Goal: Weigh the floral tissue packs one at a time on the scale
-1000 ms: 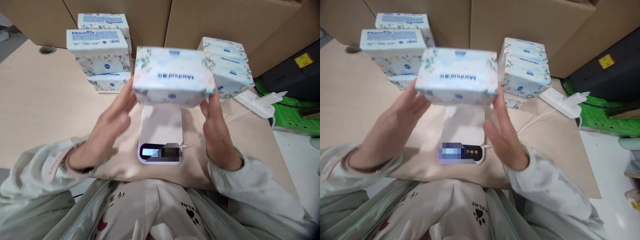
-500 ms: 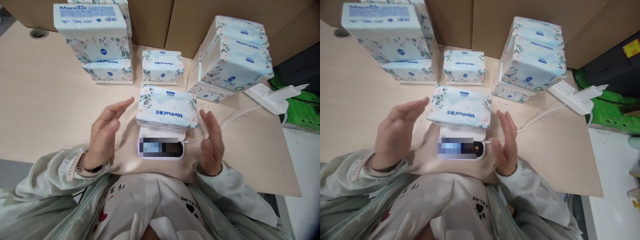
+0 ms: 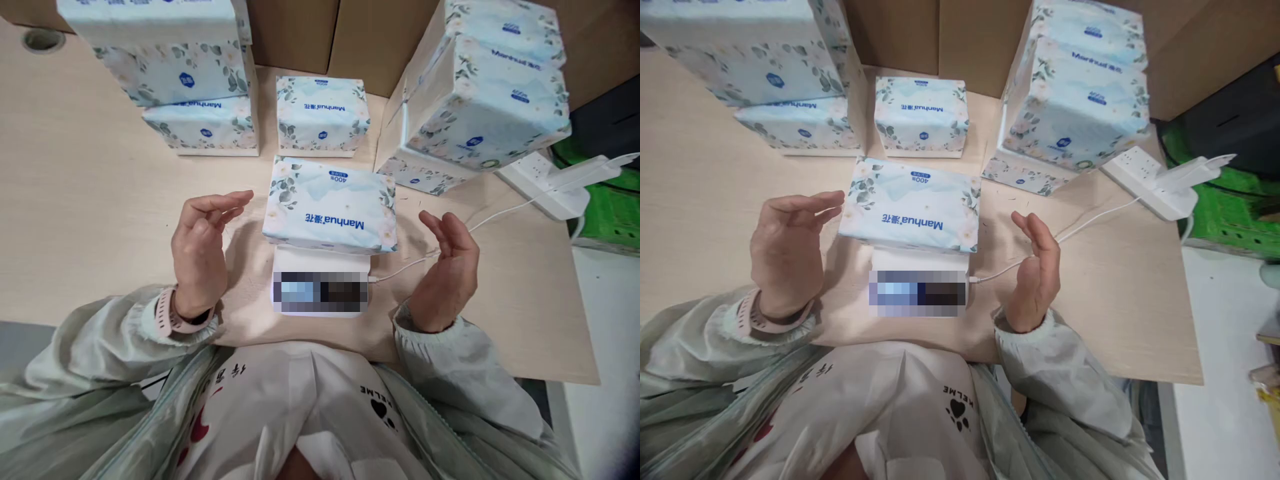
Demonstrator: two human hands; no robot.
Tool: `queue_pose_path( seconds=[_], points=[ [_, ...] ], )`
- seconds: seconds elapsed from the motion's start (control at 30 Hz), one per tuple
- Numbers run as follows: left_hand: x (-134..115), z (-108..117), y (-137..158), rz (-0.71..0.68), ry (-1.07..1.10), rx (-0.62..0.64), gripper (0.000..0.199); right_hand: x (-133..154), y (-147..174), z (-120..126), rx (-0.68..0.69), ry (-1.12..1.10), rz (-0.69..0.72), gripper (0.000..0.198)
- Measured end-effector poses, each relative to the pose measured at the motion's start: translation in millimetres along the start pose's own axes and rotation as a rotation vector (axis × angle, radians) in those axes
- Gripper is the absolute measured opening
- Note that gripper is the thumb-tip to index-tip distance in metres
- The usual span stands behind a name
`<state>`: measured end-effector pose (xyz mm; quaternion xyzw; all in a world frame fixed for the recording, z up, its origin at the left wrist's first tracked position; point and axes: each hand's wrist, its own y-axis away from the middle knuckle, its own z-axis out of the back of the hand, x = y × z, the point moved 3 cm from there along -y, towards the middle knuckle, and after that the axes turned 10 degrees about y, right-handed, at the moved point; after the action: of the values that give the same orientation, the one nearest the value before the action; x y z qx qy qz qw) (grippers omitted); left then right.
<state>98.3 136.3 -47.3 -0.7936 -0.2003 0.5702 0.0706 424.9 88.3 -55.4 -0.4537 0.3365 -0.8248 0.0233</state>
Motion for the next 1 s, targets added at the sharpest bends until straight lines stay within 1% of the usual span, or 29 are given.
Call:
queue_pose_path(
  seconds=[0.07,0.17,0.43,0.63,1.0],
  points=[
    [1.2,2.1,-2.2,-0.020,0.017,0.017,0.037,-1.3,1.0,0.2,0.004,0.019,0.011,0.049],
    [1.6,3.3,-3.4,-0.035,0.045,0.002,0.037,-1.8,3.5,-0.5,0.034,0.025,0.002,0.049],
    [1.8,2.8,-2.5,-0.007,0.025,-0.021,0.036,3.5,5.7,-1.0,0.081,0.053,0.081,0.040],
    [1.9,2.8,-3.4,-0.009,0.055,-0.008,0.033,6.4,6.1,0.4,0.094,0.052,0.078,0.036],
    [-0.1,4.1,-3.7,-0.010,0.008,-0.013,0.037,8.3,6.8,0.1,0.118,0.061,0.113,0.037]
  ],
)
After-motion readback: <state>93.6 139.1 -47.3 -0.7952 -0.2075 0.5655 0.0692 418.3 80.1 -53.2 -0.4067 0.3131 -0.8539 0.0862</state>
